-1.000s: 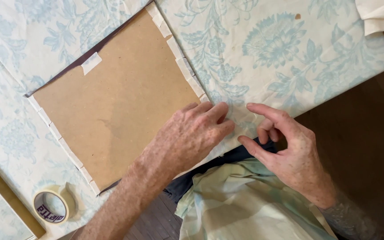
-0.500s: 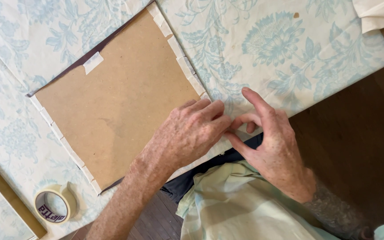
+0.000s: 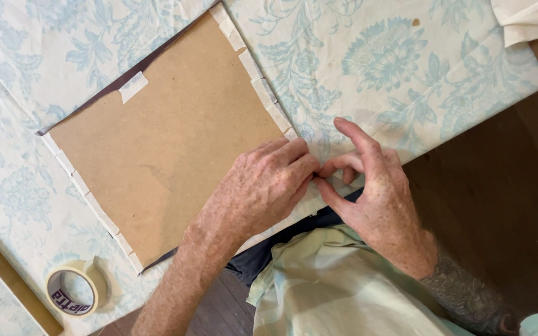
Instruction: Applying small strips of masking tape to the edges of a cardboard board for framing.
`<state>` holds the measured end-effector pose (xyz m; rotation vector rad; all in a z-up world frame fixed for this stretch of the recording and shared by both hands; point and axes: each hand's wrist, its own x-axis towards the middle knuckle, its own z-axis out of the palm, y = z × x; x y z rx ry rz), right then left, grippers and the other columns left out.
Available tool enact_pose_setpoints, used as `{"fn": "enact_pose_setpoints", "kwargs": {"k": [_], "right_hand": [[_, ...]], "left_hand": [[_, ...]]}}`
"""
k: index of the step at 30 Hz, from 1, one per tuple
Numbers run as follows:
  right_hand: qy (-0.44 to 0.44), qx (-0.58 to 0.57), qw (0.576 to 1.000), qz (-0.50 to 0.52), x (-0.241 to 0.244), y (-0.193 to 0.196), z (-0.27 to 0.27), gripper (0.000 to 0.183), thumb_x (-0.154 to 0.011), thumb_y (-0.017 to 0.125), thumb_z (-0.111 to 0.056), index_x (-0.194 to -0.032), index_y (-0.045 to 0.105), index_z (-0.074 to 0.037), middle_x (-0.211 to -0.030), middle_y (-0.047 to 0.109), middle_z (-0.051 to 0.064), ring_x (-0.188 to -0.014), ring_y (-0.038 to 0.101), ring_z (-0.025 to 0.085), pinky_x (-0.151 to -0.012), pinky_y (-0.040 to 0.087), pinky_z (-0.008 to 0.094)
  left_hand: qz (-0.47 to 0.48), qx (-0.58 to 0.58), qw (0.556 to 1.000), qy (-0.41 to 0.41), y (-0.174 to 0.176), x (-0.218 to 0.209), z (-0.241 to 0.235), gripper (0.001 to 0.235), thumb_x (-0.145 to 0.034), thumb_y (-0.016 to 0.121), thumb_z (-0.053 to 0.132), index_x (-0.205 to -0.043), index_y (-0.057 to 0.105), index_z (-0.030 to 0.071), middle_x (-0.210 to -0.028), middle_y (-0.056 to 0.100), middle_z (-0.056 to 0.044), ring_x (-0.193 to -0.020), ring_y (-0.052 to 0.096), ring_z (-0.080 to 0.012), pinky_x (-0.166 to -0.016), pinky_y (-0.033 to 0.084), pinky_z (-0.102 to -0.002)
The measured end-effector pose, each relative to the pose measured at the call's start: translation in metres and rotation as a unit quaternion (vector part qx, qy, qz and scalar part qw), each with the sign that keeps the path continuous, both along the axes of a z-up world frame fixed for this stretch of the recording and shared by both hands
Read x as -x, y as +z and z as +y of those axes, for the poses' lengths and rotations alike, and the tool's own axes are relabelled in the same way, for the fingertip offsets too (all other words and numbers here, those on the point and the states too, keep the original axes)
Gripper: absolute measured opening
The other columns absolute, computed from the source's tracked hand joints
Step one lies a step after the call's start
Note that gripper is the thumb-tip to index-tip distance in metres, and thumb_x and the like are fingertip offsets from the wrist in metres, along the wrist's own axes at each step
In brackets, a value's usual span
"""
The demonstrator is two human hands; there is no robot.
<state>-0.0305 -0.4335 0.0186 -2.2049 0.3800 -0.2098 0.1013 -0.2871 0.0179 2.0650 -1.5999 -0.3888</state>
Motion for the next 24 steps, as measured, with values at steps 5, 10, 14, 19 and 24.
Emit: {"fn": "enact_pose_setpoints", "kwargs": {"k": [5, 10, 14, 19, 24], "right_hand": [[0.005, 0.015, 1.000, -0.007, 0.000, -0.002, 0.002, 0.072, -0.083, 0.079, -0.003, -0.147, 0.045, -0.007, -0.092, 0.074, -0.007, -0.070, 0.057, 0.011, -0.106, 0.040, 0.034], [-0.001, 0.011, 1.000, -0.019, 0.001, -0.003, 0.005, 0.066, -0.083, 0.077, 0.000, -0.142, 0.048, -0.007, -0.092, 0.073, -0.004, -0.071, 0.053, 0.013, -0.104, 0.042, 0.034], [-0.011, 0.028, 0.999, -0.045, 0.003, -0.006, 0.007, 0.056, -0.086, 0.078, -0.001, -0.134, 0.051, -0.006, -0.093, 0.072, -0.005, -0.071, 0.055, 0.013, -0.102, 0.045, 0.034], [-0.025, 0.008, 0.999, -0.042, 0.004, -0.007, 0.008, 0.050, -0.085, 0.076, 0.001, -0.128, 0.052, -0.008, -0.089, 0.070, -0.003, -0.077, 0.060, 0.014, -0.106, 0.044, 0.033], [-0.033, 0.010, 0.998, -0.043, 0.007, -0.011, 0.009, 0.048, -0.085, 0.078, -0.001, -0.124, 0.050, -0.010, -0.092, 0.072, -0.004, -0.072, 0.058, 0.013, -0.099, 0.044, 0.031]], "left_hand": [[0.014, -0.012, 0.999, 0.033, 0.006, 0.002, 0.001, 0.012, -0.094, 0.069, 0.008, -0.088, 0.058, 0.010, -0.085, 0.053, -0.006, -0.070, 0.056, -0.0276, -0.053, 0.046, -0.043], [0.002, 0.014, 0.997, 0.070, -0.001, 0.011, 0.001, 0.011, -0.092, 0.069, 0.008, -0.085, 0.061, 0.011, -0.083, 0.055, -0.006, -0.074, 0.058, -0.0290, -0.065, 0.048, -0.043], [0.003, 0.036, 0.995, 0.094, -0.012, 0.018, 0.002, 0.008, -0.089, 0.071, 0.007, -0.087, 0.063, 0.010, -0.084, 0.056, -0.007, -0.074, 0.057, -0.0292, -0.066, 0.046, -0.042], [0.018, 0.040, 0.993, 0.109, -0.013, 0.021, 0.002, 0.004, -0.089, 0.070, 0.009, -0.092, 0.068, 0.011, -0.085, 0.058, -0.006, -0.077, 0.060, -0.0298, -0.066, 0.047, -0.042], [0.007, 0.027, 0.992, 0.120, -0.018, 0.023, 0.003, 0.005, -0.090, 0.070, 0.013, -0.095, 0.069, 0.013, -0.088, 0.060, -0.006, -0.082, 0.061, -0.0303, -0.069, 0.048, -0.043]]}}
